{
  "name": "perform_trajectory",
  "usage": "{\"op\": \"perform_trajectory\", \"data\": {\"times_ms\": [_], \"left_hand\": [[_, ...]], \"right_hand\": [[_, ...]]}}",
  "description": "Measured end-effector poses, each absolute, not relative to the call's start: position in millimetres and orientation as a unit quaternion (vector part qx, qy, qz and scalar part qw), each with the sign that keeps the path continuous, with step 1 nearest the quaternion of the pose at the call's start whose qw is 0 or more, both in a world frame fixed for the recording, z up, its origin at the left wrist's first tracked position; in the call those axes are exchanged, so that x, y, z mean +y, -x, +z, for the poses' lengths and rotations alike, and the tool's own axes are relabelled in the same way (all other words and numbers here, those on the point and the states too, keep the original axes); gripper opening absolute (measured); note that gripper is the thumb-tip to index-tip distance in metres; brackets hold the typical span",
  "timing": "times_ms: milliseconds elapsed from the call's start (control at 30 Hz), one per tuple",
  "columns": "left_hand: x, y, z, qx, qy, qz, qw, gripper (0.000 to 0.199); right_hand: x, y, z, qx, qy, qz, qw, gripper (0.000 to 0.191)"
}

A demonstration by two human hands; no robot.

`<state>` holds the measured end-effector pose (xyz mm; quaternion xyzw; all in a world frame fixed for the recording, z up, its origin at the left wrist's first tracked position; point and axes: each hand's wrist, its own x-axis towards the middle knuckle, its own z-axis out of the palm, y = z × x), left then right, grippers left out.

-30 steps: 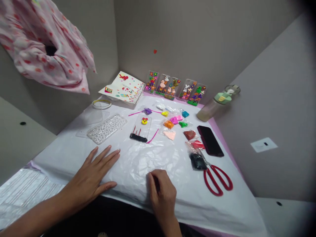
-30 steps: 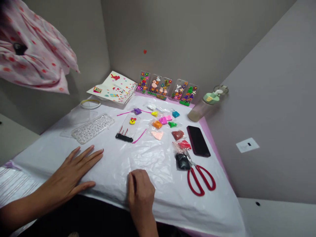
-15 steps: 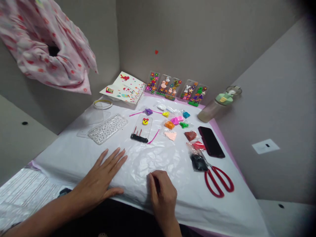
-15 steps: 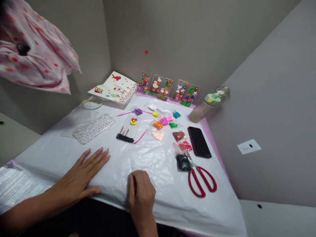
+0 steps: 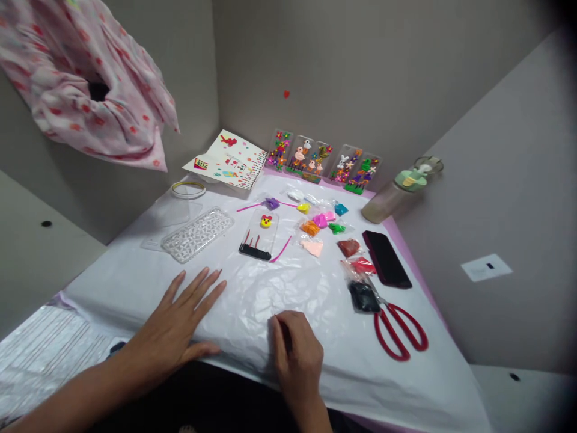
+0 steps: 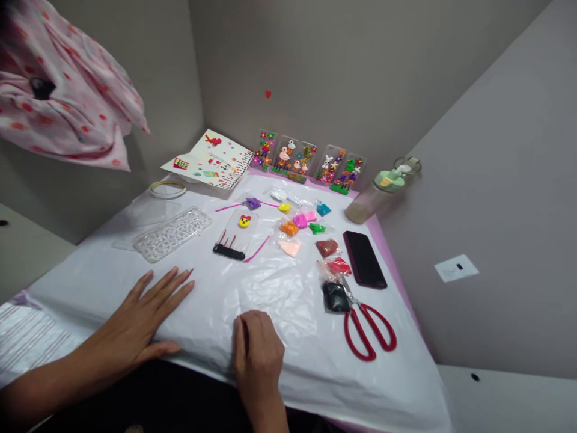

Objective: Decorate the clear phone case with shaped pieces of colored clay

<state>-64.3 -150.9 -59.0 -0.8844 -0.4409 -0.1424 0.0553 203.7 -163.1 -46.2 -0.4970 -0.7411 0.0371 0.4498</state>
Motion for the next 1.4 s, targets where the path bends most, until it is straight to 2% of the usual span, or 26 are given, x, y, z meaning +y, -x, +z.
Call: {"op": "perform_trajectory", "data": {"times_ms": [133,700,867,1300,1400], "left_hand": [[-155.6,65.2,-58.0,-0.425,0.892,-0.144,0.055,0.111],[-155.6,64.1,-57.4,-0.438,0.889,-0.121,0.062,0.103],[-156.7,64.5,-56.2,-0.408,0.902,-0.130,0.058,0.108],[-159.6,64.8,-55.3,-0.424,0.895,-0.128,0.053,0.104],[-163.1,61.8,-54.0,-0.414,0.898,-0.141,0.053,0.108]], "right_hand": [[-163.0,-203.3,-45.9,-0.741,0.499,0.032,0.449,0.012],[-163.3,-203.6,-48.5,-0.744,0.494,0.027,0.450,0.012],[-163.1,-203.0,-48.0,-0.742,0.498,0.031,0.449,0.012],[-162.4,-202.8,-47.5,-0.743,0.494,0.019,0.451,0.012],[-162.1,-202.4,-46.7,-0.744,0.492,0.018,0.451,0.012]]}}
